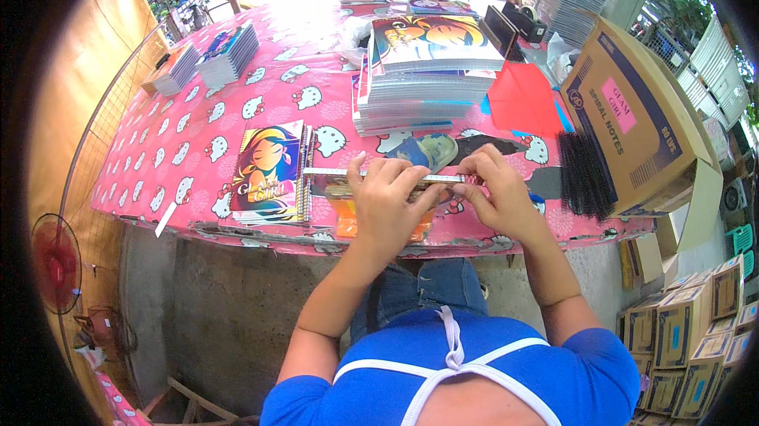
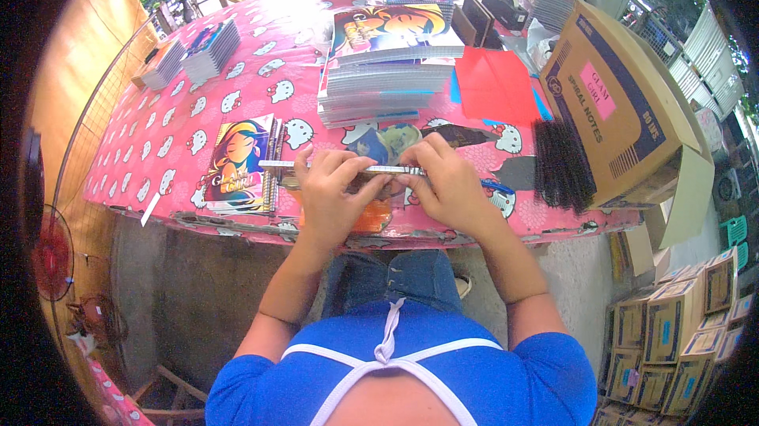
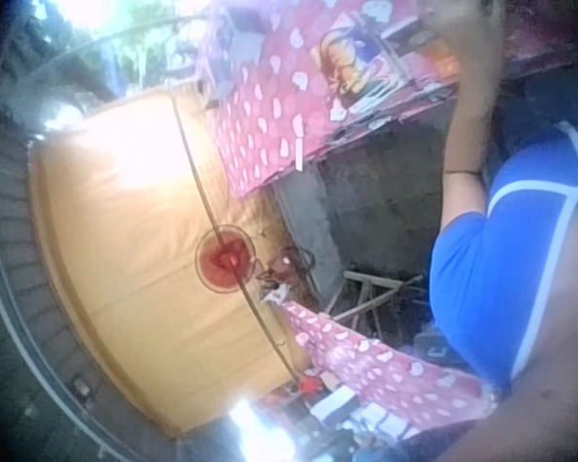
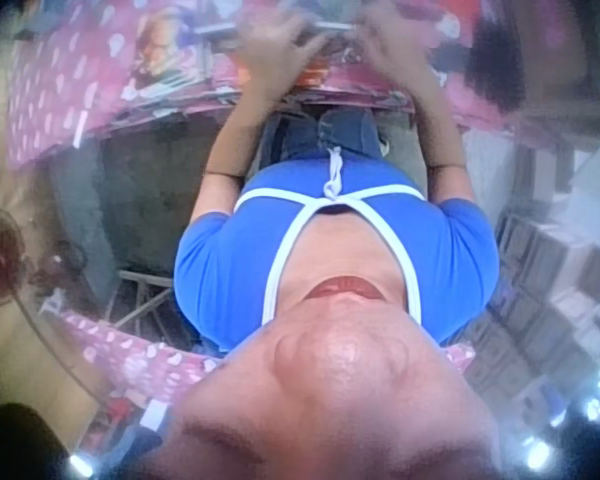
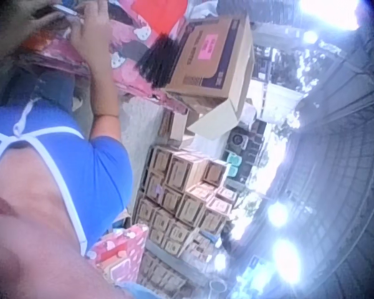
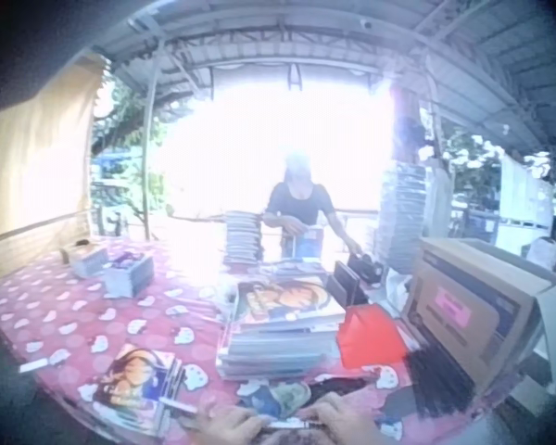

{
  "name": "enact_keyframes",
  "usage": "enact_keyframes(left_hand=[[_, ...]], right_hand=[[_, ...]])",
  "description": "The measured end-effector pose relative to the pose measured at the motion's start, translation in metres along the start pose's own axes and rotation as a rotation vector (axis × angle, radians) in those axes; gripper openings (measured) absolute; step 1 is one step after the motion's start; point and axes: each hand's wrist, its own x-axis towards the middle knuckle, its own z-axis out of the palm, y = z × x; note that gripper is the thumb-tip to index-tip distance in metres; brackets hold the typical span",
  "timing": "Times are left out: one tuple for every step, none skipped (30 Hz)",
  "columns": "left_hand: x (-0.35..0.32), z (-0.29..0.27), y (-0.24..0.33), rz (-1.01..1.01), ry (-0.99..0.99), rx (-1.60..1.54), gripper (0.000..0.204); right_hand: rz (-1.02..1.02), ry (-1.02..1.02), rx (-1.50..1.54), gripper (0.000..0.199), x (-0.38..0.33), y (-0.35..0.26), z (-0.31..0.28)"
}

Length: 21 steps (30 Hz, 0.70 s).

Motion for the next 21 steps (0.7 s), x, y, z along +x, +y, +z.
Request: enact_keyframes(left_hand=[[-0.001,0.0,-0.001,0.001,0.005,-0.003,0.025],[-0.002,-0.001,-0.002,0.001,0.013,-0.004,0.025],[-0.003,-0.003,-0.002,0.006,0.019,-0.01,0.025],[-0.005,-0.005,-0.003,0.008,0.026,-0.014,0.025],[-0.006,-0.005,-0.002,0.014,0.025,-0.03,0.025],[-0.007,-0.004,-0.002,0.02,0.034,-0.027,0.026],[-0.005,-0.001,-0.002,0.036,0.041,-0.031,0.026],[-0.001,0.003,-0.001,0.064,0.045,-0.043,0.026],[0.0,0.005,-0.002,0.071,0.051,-0.058,0.027],[-0.001,0.005,-0.005,0.065,0.064,-0.057,0.028],[-0.002,0.005,-0.006,0.059,0.08,-0.064,0.029],[-0.001,0.004,-0.003,0.02,0.082,-0.084,0.03],[0.002,0.002,0.001,-0.015,0.082,-0.108,0.03],[0.001,0.0,0.002,-0.058,0.082,-0.127,0.03],[-0.001,-0.001,0.0,-0.035,0.065,-0.085,0.031],[-0.003,-0.002,-0.003,-0.012,0.046,-0.044,0.031],[-0.003,-0.001,-0.005,0.02,0.03,-0.013,0.031],[-0.002,0.001,-0.006,0.018,0.052,-0.036,0.031],[-0.001,0.002,-0.007,0.014,0.073,-0.059,0.031],[0.0,0.003,-0.006,0.022,0.079,-0.086,0.032],[0.002,0.004,-0.005,0.028,0.081,-0.09,0.032]], right_hand=[[0.033,-0.107,0.056,0.02,0.003,0.002,-0.002],[0.062,-0.215,0.113,0.022,0.008,0.007,-0.007],[0.093,-0.323,0.168,0.024,0.015,0.012,-0.013],[0.086,-0.354,0.165,0.028,0.033,0.022,-0.015],[0.093,-0.38,0.158,0.031,0.054,0.039,-0.018],[0.099,-0.41,0.155,0.035,0.067,0.055,-0.015],[-0.049,-0.381,0.058,0.037,0.068,0.081,0.003],[-0.189,-0.341,-0.047,0.039,0.063,0.118,0.028],[-0.344,-0.309,-0.145,0.041,0.062,0.139,0.045],[-0.311,-0.345,-0.189,0.042,0.062,0.139,0.054],[-0.275,-0.383,-0.241,0.042,0.054,0.138,0.06],[-0.235,-0.417,-0.297,0.042,0.047,0.14,0.062],[-0.142,-0.416,-0.336,0.043,0.043,0.147,0.064],[-0.027,-0.27,-0.204,0.041,0.039,0.147,0.06],[0.087,-0.126,-0.068,0.04,0.037,0.139,0.052],[0.202,0.018,0.068,0.039,0.035,0.131,0.044],[0.141,0.029,0.536,0.037,0.031,0.119,0.032],[0.074,0.036,1.006,0.036,0.026,0.105,0.019],[0.002,0.04,1.475,0.034,0.025,0.099,0.011],[0.051,-0.059,1.089,0.035,0.021,0.103,0.007],[0.1,-0.153,0.701,0.035,0.018,0.109,0.005]])
